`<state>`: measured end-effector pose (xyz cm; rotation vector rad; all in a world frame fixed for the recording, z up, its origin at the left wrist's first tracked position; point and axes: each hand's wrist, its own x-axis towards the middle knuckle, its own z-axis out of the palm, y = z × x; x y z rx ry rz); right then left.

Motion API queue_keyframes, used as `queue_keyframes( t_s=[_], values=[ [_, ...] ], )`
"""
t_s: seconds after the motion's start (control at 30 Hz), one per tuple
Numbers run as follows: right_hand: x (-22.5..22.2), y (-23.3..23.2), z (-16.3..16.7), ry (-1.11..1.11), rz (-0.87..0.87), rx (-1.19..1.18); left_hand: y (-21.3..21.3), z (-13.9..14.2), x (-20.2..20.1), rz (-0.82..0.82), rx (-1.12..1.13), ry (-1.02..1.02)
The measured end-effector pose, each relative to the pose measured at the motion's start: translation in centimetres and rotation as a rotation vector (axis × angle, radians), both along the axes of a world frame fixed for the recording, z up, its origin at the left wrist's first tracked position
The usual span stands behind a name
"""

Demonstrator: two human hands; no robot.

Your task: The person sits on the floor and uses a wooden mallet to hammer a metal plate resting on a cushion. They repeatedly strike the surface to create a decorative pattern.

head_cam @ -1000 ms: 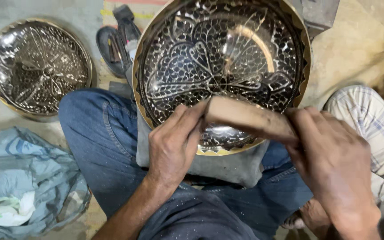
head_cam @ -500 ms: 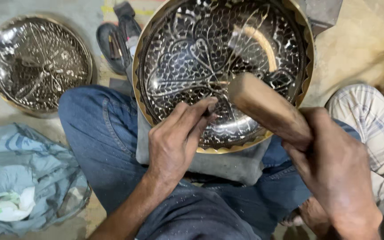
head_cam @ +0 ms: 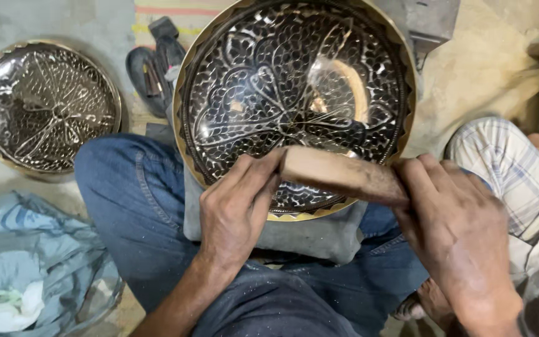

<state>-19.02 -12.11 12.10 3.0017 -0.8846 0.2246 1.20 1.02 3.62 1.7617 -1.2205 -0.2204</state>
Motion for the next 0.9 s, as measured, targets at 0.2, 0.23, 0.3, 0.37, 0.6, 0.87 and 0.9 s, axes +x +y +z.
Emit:
queue_keyframes(
  t_s=[0.2,0.23,0.3,0.37,0.6,0.87,0.9],
  values=[
    [-0.8,0.4,-2.1,-0.193,-0.412,0.371,-2.1,-2.0,0.7,-0.42,-0.1,0.308],
    [-1.0,0.6,-2.4,-0.185,-0.411,0.356,-2.9,-2.4,1.0,-0.486,-0.068,0.284],
    [-1.5,0.9,-3.0,-0.169,-0.405,0.325,-4.8,-3.4,1.3,-0.614,-0.007,0.234],
    [-1.9,1.3,-3.3,-0.174,-0.428,0.344,-5.9,-3.9,1.8,-0.684,0.01,0.206],
    [-2.1,1.8,-3.4,-0.229,-0.394,0.377,-5.3,-3.7,2.5,-0.724,-0.029,0.177],
    [-3.1,2.3,-2.8,-0.169,-0.356,0.08,-5.5,-3.0,2.5,-0.714,-0.023,0.185],
    [-3.2,2.5,-3.0,-0.16,-0.394,0.075,-5.4,-2.9,2.5,-0.717,-0.019,0.195]
  ],
)
